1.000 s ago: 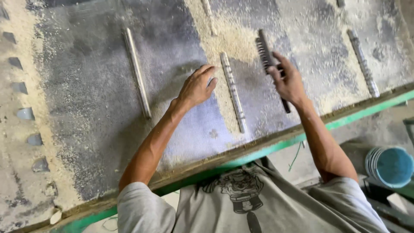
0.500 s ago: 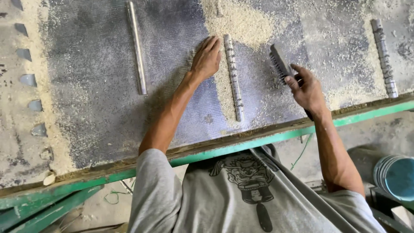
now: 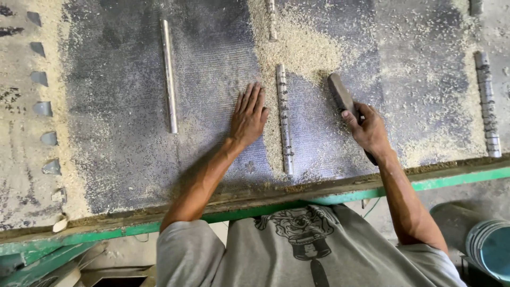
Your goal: Cleaning a sieve or separator machine by manually scraping and brushing off grain residue and dust.
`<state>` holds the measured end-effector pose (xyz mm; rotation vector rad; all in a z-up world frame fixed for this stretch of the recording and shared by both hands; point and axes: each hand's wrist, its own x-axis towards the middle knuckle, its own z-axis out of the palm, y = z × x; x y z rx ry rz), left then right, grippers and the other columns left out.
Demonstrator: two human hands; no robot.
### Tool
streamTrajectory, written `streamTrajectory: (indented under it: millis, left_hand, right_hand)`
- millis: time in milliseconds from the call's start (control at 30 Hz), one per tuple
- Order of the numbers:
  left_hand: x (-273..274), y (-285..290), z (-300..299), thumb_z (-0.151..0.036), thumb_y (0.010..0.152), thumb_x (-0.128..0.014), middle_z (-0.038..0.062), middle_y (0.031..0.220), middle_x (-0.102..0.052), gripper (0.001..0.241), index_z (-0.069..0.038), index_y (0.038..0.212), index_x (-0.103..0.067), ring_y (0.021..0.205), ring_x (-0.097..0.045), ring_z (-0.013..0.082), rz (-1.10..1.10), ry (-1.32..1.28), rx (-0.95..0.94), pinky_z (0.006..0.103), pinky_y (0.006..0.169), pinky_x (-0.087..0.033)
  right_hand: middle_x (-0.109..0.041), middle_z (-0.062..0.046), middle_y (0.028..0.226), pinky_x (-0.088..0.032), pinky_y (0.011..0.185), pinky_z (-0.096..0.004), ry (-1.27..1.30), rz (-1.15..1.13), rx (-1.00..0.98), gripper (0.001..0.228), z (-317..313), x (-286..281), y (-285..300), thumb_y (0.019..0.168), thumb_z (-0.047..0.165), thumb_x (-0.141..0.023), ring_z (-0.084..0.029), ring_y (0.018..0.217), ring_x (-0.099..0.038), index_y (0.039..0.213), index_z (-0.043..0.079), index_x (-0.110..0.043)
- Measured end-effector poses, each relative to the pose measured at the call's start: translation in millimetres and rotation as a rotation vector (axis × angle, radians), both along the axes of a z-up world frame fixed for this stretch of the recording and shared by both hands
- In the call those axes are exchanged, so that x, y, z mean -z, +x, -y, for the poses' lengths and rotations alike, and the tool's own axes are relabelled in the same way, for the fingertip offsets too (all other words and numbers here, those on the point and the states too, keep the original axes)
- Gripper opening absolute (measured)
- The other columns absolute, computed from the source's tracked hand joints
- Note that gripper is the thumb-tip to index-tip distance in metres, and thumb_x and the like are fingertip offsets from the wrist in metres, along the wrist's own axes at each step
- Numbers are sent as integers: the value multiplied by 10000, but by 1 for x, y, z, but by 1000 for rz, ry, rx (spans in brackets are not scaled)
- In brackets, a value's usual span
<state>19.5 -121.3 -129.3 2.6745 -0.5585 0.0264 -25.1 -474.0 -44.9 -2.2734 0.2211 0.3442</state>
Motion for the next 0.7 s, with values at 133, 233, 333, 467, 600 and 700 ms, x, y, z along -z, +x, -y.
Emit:
streamTrajectory:
  millis: [133, 233, 333, 467, 600, 700]
  left_hand:
    - [18, 15, 9, -276, 1104, -437, 175, 1689, -205, 586, 29, 1588, -310, 1582, -169, 345, 66, 41, -12, 523, 1291, -118]
    - [21, 40, 11, -260, 1116, -427, 151, 1690, -263, 536, 12, 1572, -356, 1591, -196, 313, 85, 78, -6, 521, 1304, -122]
    - [5, 65, 15, -192, 1097, -475, 188, 1631, -382, 484, 25, 1528, -448, 1552, -300, 327, 32, -89, 33, 521, 1282, -182]
    - [-23, 110, 32, -41, 1024, -569, 190, 1452, -575, 394, 20, 1413, -559, 1350, -536, 311, 33, -277, 9, 446, 1179, -420]
    - [-19, 135, 36, 132, 1011, -476, 135, 1326, -685, 438, -24, 1397, -614, 1179, -661, 255, -197, -20, 243, 395, 1080, -545]
    - [4, 133, 35, 157, 857, -532, 173, 1350, -647, 496, 0, 1312, -653, 1249, -605, 293, 34, -52, 325, 441, 1091, -490]
  right_hand:
    - [-643, -178, 1168, -616, 730, -427, 43, -54, 21, 565, -18, 2, 12, 965, 409, -676, -270, 896, -663, 1338, -14, -646]
    - [-647, -190, 1157, -615, 721, -429, 10, -59, 21, 532, -22, 12, 20, 963, 389, -693, -290, 898, -655, 1320, -3, -662]
    - [-639, -180, 1182, -627, 708, -427, -7, -24, 25, 557, -17, 18, 17, 953, 411, -676, -291, 881, -666, 1347, 19, -646]
    - [-605, -205, 1187, -617, 732, -469, -265, 61, -84, 619, -8, 18, 10, 975, 423, -699, -321, 898, -670, 1442, 33, -582]
    - [-594, -201, 1192, -618, 776, -482, -357, 1, -111, 646, 0, 20, 4, 968, 421, -708, -340, 933, -673, 1493, 81, -545]
    - [-582, -213, 1214, -620, 793, -481, -301, 46, -87, 722, 2, 15, 2, 929, 430, -738, -349, 943, -671, 1507, 61, -511]
